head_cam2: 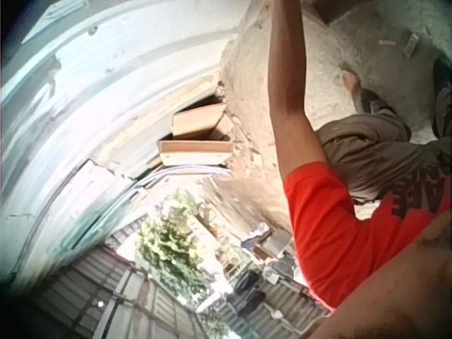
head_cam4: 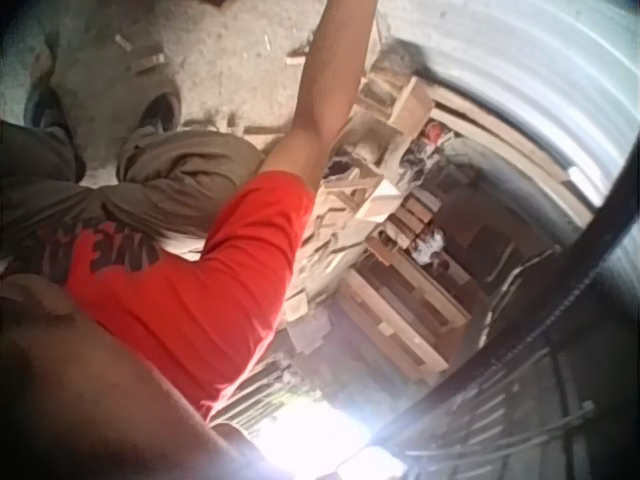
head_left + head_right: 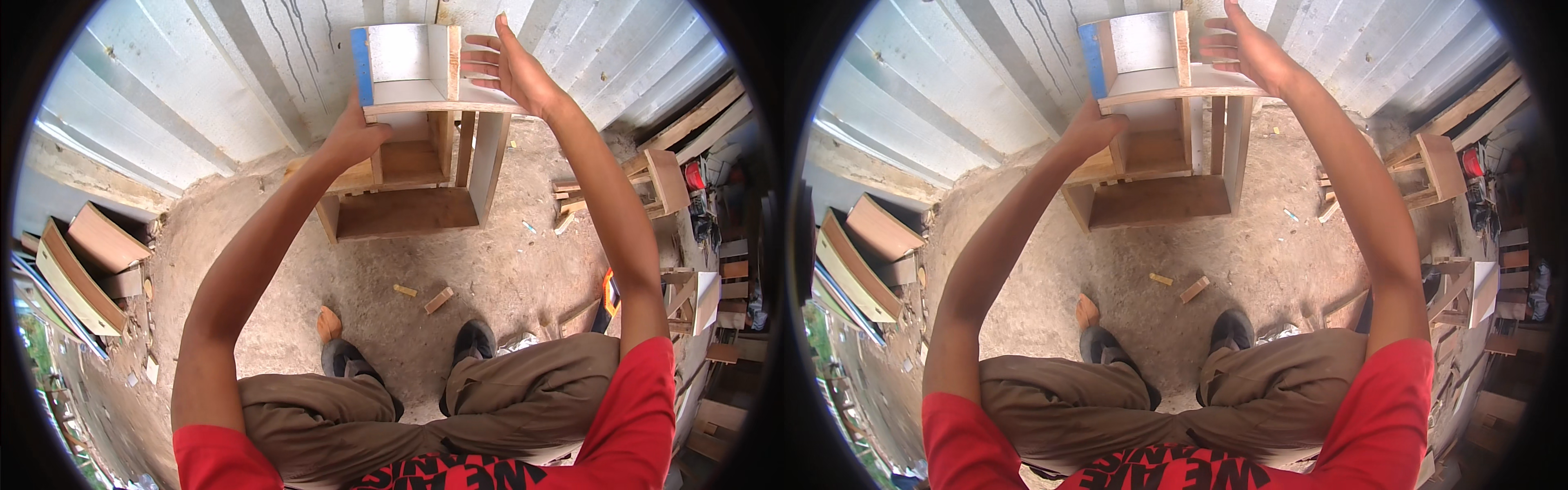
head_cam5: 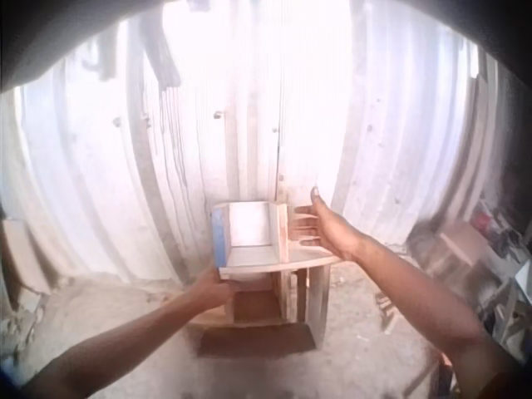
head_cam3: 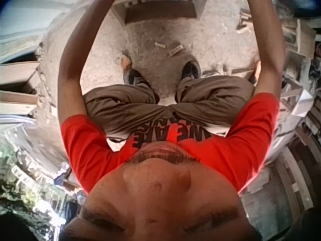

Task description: The person sits on the floor and assembles a small wooden box by fitting pre-cut panels together. They inspect the joints and alignment, then use a hand saw to trim a piece of wood.

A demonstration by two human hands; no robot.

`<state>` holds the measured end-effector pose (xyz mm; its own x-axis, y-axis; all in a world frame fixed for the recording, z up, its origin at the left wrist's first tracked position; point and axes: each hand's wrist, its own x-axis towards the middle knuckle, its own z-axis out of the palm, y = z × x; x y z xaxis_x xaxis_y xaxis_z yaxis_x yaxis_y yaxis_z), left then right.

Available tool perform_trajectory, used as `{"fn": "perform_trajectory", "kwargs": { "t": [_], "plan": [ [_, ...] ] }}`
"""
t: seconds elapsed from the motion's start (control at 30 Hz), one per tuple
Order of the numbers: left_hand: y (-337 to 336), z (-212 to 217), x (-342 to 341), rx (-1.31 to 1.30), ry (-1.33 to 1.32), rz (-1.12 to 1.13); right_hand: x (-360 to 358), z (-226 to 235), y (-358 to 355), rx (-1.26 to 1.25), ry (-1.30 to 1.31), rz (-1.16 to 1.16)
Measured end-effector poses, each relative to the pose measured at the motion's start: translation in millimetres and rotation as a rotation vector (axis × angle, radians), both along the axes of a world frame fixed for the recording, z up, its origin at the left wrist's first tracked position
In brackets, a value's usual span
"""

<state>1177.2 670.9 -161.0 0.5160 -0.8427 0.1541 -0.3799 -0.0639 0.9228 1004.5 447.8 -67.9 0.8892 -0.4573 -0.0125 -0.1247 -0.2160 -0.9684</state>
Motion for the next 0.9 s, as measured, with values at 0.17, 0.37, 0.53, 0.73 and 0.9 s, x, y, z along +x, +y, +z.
{"fn": "perform_trajectory", "kwargs": {
  "t": [0.17, 0.37, 0.53, 0.73, 0.9],
  "plan": [
    [-2, 3, -2, 0.106, -0.050, 0.051, 2, 11, 6, 0.133, -0.051, -0.019],
    [2, 4, -1, 0.065, -0.038, 0.016, 19, 5, 9, 0.054, -0.050, 0.029],
    [10, 26, 3, 0.198, -0.067, -0.099, 22, -5, 20, -0.274, 0.017, 0.015],
    [22, 28, 28, 0.048, 0.168, -0.001, 28, -12, 21, -0.216, 0.023, 0.056],
    [6, 37, 28, -0.147, 0.376, -0.029, 29, -12, 22, -0.255, 0.041, 0.046]
  ]
}}
